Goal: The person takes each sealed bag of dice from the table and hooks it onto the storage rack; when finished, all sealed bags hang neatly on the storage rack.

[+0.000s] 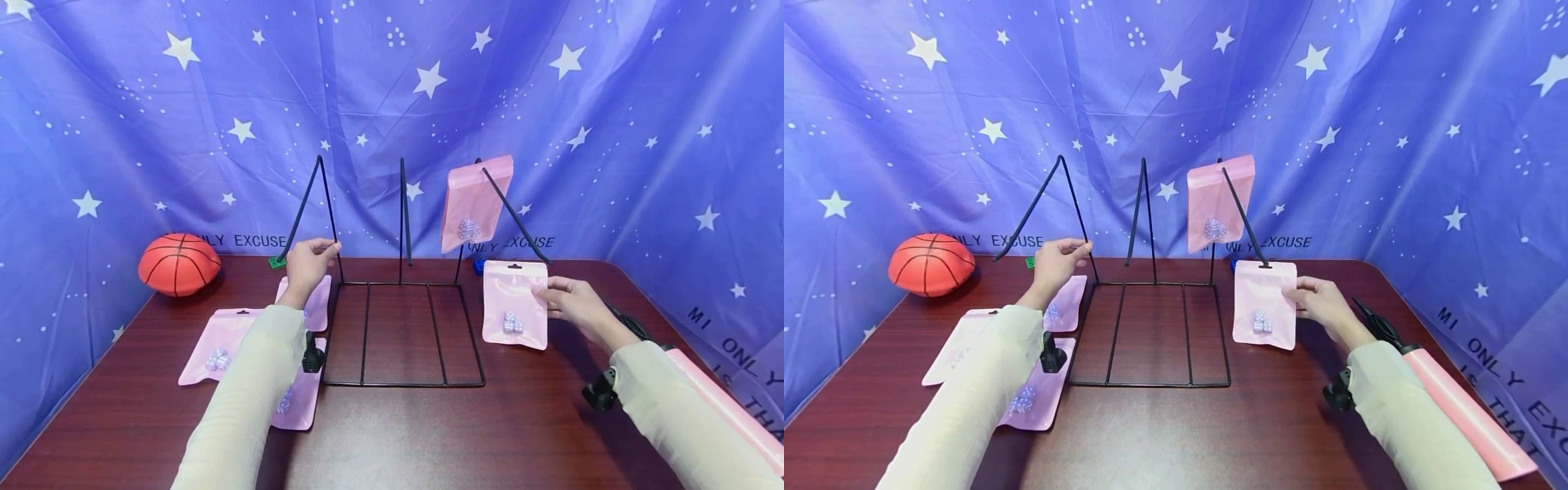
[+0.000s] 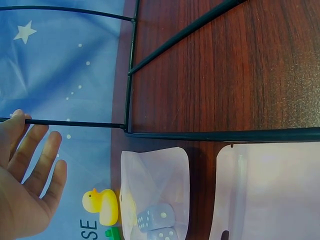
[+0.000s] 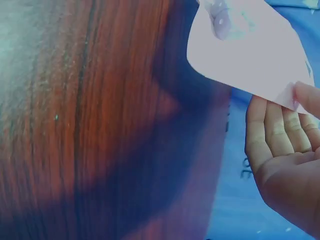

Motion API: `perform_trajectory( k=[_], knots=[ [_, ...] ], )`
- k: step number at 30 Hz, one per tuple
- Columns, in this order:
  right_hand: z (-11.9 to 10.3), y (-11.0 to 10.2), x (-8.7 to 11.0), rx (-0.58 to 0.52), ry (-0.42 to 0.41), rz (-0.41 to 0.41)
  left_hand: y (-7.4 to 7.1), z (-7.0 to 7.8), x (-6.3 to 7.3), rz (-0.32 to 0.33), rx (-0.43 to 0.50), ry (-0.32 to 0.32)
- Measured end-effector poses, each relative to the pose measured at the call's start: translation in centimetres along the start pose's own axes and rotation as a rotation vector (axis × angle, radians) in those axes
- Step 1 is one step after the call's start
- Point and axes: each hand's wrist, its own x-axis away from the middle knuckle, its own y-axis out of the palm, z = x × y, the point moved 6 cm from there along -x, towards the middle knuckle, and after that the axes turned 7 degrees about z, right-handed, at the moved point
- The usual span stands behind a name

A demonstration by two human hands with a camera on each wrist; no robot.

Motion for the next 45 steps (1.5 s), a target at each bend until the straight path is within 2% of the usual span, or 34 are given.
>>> perform_trajectory(
  k=[5,9,13,15,20,26,31,36,45],
  knots=[
    [-2.1,0.1,1.4,0.014,-0.121,-0.026,0.1,0.0,0.1,-0.003,0.007,0.005],
    [-4.6,0.4,3.4,0.159,-0.285,-0.033,0.1,0.1,0.1,-0.003,0.010,0.009],
    [-7.6,1.6,6.0,0.303,-0.443,-0.047,0.1,0.1,0.0,0.003,0.007,0.014],
    [-9.1,2.5,7.4,0.309,-0.503,-0.077,0.0,0.2,0.0,0.004,0.008,0.019],
    [-12.6,4.8,10.9,0.233,-0.591,-0.167,-0.1,0.3,0.0,0.003,0.005,0.029],
    [-15.9,7.4,13.4,0.137,-0.667,-0.218,-0.2,0.3,0.2,0.002,0.005,0.024],
    [-17.9,9.6,14.2,0.054,-0.725,-0.232,-0.2,0.4,0.2,0.004,0.016,0.022],
    [-18.9,11.0,13.8,0.016,-0.728,-0.193,-0.2,0.4,0.3,0.007,0.030,0.010],
    [-18.9,12.0,11.9,0.003,-0.659,-0.133,-0.1,0.1,0.1,0.009,0.020,-0.003]
  ],
)
